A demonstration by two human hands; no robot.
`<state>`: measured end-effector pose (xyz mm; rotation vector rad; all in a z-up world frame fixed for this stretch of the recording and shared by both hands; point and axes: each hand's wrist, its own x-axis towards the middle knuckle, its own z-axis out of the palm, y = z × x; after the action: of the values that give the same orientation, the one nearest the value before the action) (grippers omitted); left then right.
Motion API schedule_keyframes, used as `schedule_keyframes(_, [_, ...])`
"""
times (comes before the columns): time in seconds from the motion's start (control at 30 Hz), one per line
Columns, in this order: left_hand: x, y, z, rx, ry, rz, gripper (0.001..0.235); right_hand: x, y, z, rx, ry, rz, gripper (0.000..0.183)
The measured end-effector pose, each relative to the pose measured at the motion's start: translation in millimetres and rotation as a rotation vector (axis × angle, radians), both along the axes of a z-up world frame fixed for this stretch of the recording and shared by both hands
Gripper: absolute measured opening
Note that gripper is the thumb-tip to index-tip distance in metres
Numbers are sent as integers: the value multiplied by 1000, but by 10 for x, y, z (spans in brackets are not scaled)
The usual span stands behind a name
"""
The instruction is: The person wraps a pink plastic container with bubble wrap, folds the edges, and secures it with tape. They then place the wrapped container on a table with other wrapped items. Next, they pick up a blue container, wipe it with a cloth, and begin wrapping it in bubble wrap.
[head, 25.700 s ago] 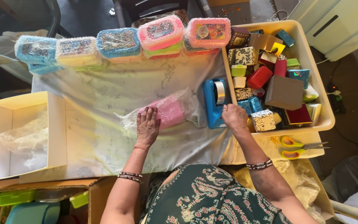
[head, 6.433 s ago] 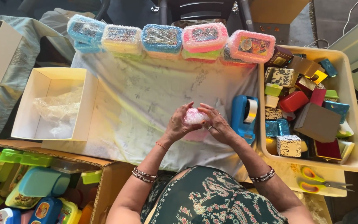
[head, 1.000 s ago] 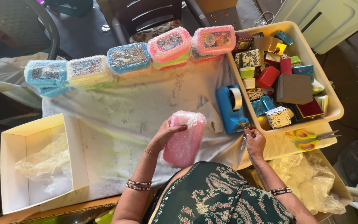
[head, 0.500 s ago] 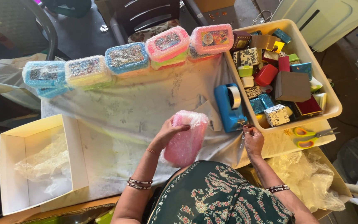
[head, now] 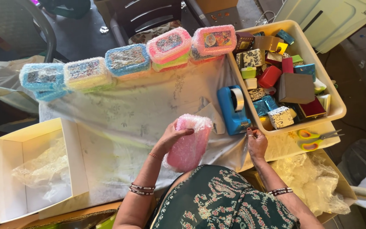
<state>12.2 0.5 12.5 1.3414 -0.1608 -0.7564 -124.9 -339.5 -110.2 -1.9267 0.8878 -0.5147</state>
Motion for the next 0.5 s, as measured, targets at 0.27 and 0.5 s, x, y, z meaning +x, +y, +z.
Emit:
schedule_keyframes(0.27, [-9, -37, 18, 25, 28, 4, 60, 18, 4, -3, -92, -3, 11, 41])
schedule_keyframes(0.5, [0, -45, -28, 26, 38, 3, 59, 17, 30, 72, -73, 66, 7, 40])
